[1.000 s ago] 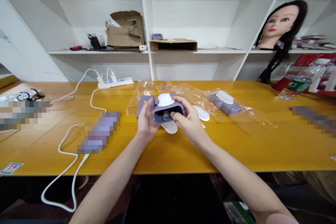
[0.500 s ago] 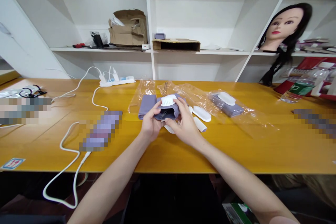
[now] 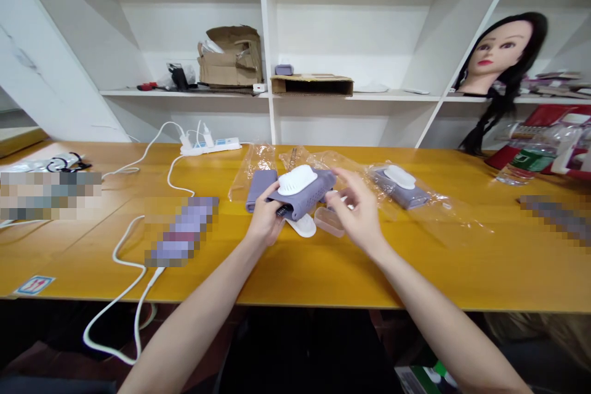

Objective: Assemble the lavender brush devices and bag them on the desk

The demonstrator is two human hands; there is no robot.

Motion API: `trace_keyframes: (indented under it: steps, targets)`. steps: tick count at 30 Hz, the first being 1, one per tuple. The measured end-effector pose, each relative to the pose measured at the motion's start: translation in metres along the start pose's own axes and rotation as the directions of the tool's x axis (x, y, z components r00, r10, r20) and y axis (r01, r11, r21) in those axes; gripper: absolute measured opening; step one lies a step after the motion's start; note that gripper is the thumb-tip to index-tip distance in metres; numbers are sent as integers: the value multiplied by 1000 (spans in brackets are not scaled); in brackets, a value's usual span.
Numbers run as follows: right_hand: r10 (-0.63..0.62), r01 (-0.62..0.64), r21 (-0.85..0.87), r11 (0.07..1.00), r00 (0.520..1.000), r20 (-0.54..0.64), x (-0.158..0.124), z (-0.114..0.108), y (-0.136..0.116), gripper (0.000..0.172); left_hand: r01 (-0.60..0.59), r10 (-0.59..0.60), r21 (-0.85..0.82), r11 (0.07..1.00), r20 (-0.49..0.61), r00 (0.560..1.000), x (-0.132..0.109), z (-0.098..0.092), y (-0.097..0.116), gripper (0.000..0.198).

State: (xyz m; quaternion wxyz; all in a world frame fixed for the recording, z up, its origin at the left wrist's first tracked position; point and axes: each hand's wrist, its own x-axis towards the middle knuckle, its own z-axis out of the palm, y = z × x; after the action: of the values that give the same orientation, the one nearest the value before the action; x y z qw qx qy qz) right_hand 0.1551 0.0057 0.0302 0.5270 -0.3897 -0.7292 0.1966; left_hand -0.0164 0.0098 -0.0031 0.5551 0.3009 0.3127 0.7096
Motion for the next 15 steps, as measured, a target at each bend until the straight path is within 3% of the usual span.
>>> trace_keyframes:
  steps: [1, 3, 5, 7, 9, 12, 15]
  targets:
    - [24, -27, -23, 999, 990, -136, 6, -5, 5, 44, 0, -1, 19, 1000, 41, 999, 0, -1, -1, 44]
    - [151, -147, 37, 988, 974, -168, 16, -13, 15, 41, -15, 2, 80, 997, 162, 987, -2, -3, -2, 41]
    - [335, -325, 206, 923, 942, -10, 21, -15, 24, 42, -57, 11, 152, 987, 285, 958, -5, -4, -3, 42]
    - [433, -456, 351, 818, 889, 145, 22, -14, 30, 41, -82, 9, 191, 978, 355, 935, -9, -3, -3, 47]
    - [439, -464, 442, 767, 883, 165, 20, -10, 34, 36, -52, -18, 188, 981, 350, 936, -13, -1, -1, 57]
    - [395, -362, 509, 781, 918, 46, 18, -6, 37, 34, 81, -115, 159, 984, 216, 970, -16, 4, 1, 66]
    - [385, -317, 518, 794, 923, -26, 17, -3, 40, 36, 181, -193, 110, 977, 116, 974, -17, 8, 3, 64]
